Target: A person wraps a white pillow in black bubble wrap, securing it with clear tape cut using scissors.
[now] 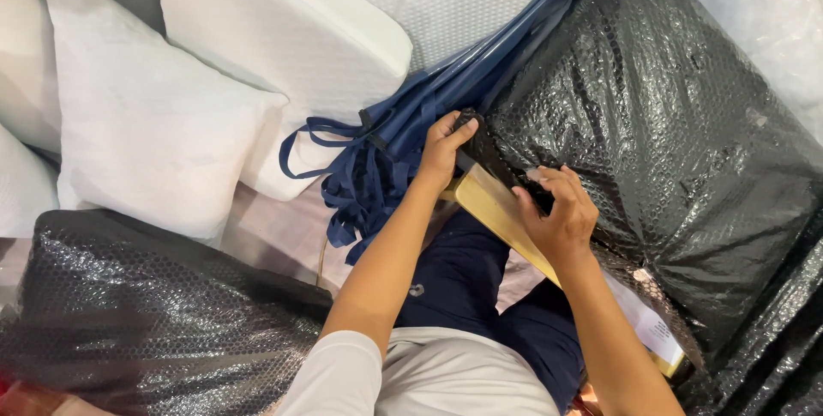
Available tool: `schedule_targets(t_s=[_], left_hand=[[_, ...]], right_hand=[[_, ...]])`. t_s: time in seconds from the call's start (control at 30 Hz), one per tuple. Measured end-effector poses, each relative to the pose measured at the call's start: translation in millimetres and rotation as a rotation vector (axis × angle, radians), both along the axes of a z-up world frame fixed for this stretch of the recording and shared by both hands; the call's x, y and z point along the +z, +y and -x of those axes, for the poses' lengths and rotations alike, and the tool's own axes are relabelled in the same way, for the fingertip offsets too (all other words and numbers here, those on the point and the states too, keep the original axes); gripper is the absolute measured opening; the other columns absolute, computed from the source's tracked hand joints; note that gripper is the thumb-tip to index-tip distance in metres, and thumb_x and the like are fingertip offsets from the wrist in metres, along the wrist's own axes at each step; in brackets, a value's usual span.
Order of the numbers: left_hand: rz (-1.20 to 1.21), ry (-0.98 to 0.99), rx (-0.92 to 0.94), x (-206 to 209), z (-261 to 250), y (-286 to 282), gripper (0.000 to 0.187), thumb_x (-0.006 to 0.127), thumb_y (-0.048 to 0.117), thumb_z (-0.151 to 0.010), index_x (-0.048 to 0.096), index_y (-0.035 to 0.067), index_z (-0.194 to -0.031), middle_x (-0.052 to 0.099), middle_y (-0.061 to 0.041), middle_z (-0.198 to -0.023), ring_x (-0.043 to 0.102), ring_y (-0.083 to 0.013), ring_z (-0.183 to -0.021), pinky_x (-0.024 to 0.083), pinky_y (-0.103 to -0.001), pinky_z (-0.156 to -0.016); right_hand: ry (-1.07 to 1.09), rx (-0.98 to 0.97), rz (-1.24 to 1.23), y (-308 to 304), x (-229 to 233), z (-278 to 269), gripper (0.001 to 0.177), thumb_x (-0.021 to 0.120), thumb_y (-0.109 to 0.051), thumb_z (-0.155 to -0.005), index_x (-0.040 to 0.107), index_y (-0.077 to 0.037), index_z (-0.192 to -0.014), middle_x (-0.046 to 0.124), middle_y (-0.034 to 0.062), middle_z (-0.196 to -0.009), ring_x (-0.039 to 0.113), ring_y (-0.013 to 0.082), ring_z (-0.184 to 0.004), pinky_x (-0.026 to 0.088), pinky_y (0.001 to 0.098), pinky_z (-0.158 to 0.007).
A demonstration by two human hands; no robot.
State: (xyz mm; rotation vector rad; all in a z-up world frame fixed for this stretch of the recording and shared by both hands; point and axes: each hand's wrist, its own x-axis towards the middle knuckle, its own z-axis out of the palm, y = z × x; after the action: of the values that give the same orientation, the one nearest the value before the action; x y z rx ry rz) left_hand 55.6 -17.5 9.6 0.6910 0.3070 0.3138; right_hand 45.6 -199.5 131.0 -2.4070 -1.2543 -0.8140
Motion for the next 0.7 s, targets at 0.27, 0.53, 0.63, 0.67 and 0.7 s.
schedule_targets(t_s=[0.27,0.53,0.63,0.67,0.7], left_hand=[[0.022,0.049,-0.082,7.5,-8.2,5.4,0.02,0.082,0.022,-0.086,0.069,0.01,-0.076,0.051,0.003,-0.063,0.058,-0.0093,-0.063,0.048,-0.023,-0.059],[-0.044,0.067,-0.18,1.3,-10.6,10.9,0.015,0.081,0.013,-0.085,0.07,0.009,-0.077,0.053,0.004,-0.063,0.058,-0.0076,-0.063,0.046,-0.019,-0.058],[-0.08,0.07,-0.178,2.3,-7.3,14.3,0.011,0.08,0.013,-0.087,0.072,0.008,-0.082,0.056,0.003,-0.064,0.059,-0.0076,-0.064,0.047,-0.019,-0.059],[-0.079,0.073,-0.178,9.1,-4.8,14.1,0.011,0.08,0.013,-0.087,0.072,0.008,-0.082,0.056,0.003,-0.064,0.059,-0.0076,-0.064,0.047,-0.019,-0.059],[-0.046,0.055,-0.144,15.9,-2.1,13.9,0.009,0.077,0.015,-0.091,0.071,0.008,-0.09,0.056,0.004,-0.067,0.059,-0.0074,-0.068,0.048,-0.019,-0.061]], right_hand=[[0.252,-0.11,-0.029,60.7,43.5,-41.9,0.041,0.083,-0.024,-0.094,0.052,-0.008,-0.115,0.073,0.0031,-0.099,0.066,0.0229,-0.078,0.056,0.0395,-0.073],[0.79,-0.232,0.578,118.2,48.7,-103.1,0.045,0.076,-0.016,-0.086,0.043,-0.017,-0.117,0.076,-0.0024,-0.085,0.073,0.0293,-0.086,0.055,0.0497,-0.079],[0.791,-0.229,0.571,121.8,49.1,-108.0,0.044,0.076,-0.013,-0.085,0.044,-0.017,-0.116,0.075,-0.0022,-0.079,0.074,0.0302,-0.081,0.054,0.0492,-0.078],[0.794,-0.228,0.572,120.7,46.6,-111.3,0.044,0.076,-0.013,-0.085,0.044,-0.017,-0.116,0.075,-0.0022,-0.079,0.074,0.0302,-0.081,0.054,0.0492,-0.078],[0.812,-0.231,0.55,119.7,44.1,-114.4,0.045,0.077,-0.014,-0.085,0.044,-0.018,-0.116,0.074,-0.0041,-0.076,0.073,0.0285,-0.078,0.054,0.0476,-0.078]])
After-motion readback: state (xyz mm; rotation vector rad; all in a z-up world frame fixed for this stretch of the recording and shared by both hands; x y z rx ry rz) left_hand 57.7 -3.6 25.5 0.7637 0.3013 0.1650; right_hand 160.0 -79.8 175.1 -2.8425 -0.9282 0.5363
